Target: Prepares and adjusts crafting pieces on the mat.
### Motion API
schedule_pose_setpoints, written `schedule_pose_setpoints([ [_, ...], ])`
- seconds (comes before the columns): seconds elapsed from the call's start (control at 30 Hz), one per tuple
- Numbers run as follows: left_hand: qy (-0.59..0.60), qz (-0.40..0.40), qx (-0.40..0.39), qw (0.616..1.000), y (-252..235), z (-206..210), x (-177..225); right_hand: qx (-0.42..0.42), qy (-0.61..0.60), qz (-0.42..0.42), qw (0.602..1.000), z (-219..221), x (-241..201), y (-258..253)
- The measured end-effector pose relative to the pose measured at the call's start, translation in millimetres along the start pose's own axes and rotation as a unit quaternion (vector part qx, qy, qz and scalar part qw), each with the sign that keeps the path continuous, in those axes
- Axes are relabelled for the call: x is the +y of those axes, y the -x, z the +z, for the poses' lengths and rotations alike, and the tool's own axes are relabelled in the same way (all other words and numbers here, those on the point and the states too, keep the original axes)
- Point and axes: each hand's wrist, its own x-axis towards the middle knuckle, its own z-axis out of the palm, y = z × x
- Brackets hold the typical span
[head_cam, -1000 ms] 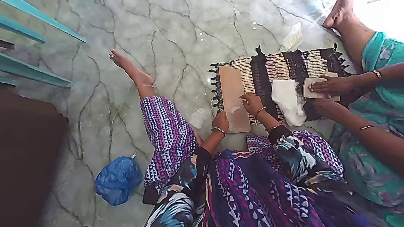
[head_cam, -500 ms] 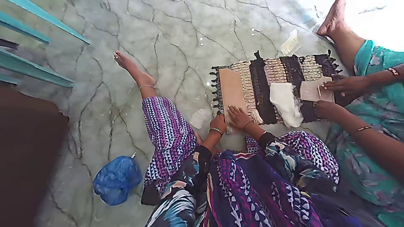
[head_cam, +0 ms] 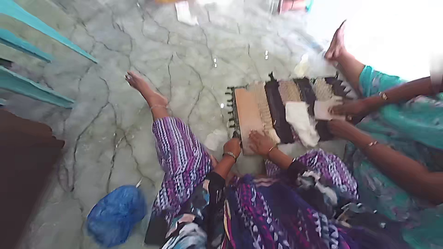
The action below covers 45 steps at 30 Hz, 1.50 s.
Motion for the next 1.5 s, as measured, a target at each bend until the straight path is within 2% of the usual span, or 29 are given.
schedule_pose_setpoints([
  [0.07, 0.014, -0.001, 0.031, 0.999, -2.6, -6.0, 1.8, 0.054, 0.004, 0.018, 0.998, 0.8, -3.9, -14.0],
  [0.2, -0.005, -0.006, 0.023, 1.000, -13.9, -7.2, -6.9, 0.114, -0.005, 0.028, 0.993, 49.0, 1.1, -46.0],
  [0.3, 0.002, 0.018, -0.010, 1.000, -15.8, 0.1, -15.5, 0.084, 0.021, 0.023, 0.996, 53.5, -0.4, -28.6],
  [0.4, 0.018, 0.046, -0.030, 0.998, -14.7, -1.1, -18.6, -0.014, 0.036, 0.053, 0.998, 34.1, -9.9, -2.0],
  [0.5, 0.012, 0.057, -0.039, 0.998, -12.5, -4.1, -21.0, -0.050, 0.067, 0.071, 0.994, 19.1, -24.0, 7.4],
  [0.63, 0.022, 0.042, -0.017, 0.999, -10.7, -2.0, -21.7, -0.003, 0.040, 0.088, 0.995, 8.7, -35.3, -5.7],
  [0.73, 0.028, 0.042, -0.012, 0.999, -8.9, -0.7, -23.5, 0.029, 0.013, 0.082, 0.996, 24.5, -36.3, -18.3],
  [0.97, 0.000, 0.079, -0.061, 0.995, -4.8, 6.7, -20.5, -0.012, 0.039, 0.062, 0.997, 56.0, -18.7, 8.5],
  [1.1, -0.023, 0.094, -0.078, 0.992, -2.4, 6.8, -17.7, -0.094, 0.061, 0.088, 0.990, 30.9, -34.9, 26.1],
  [1.2, -0.021, 0.086, -0.072, 0.994, -0.2, 10.9, -15.7, -0.039, 0.045, 0.117, 0.991, 14.4, -45.0, 17.4],
  [1.3, -0.005, 0.066, -0.050, 0.997, 3.6, 10.3, -14.8, -0.006, 0.035, 0.116, 0.993, 19.8, -44.6, 0.1],
  [1.4, 0.004, 0.091, -0.018, 0.996, -12.5, 25.7, -28.5, -0.011, 0.026, 0.098, 0.995, 30.7, -46.0, 0.5],
  [1.5, 0.014, 0.076, -0.053, 0.996, 15.6, 5.7, -16.5, -0.042, 0.026, 0.098, 0.994, 27.2, -49.1, 7.8],
])
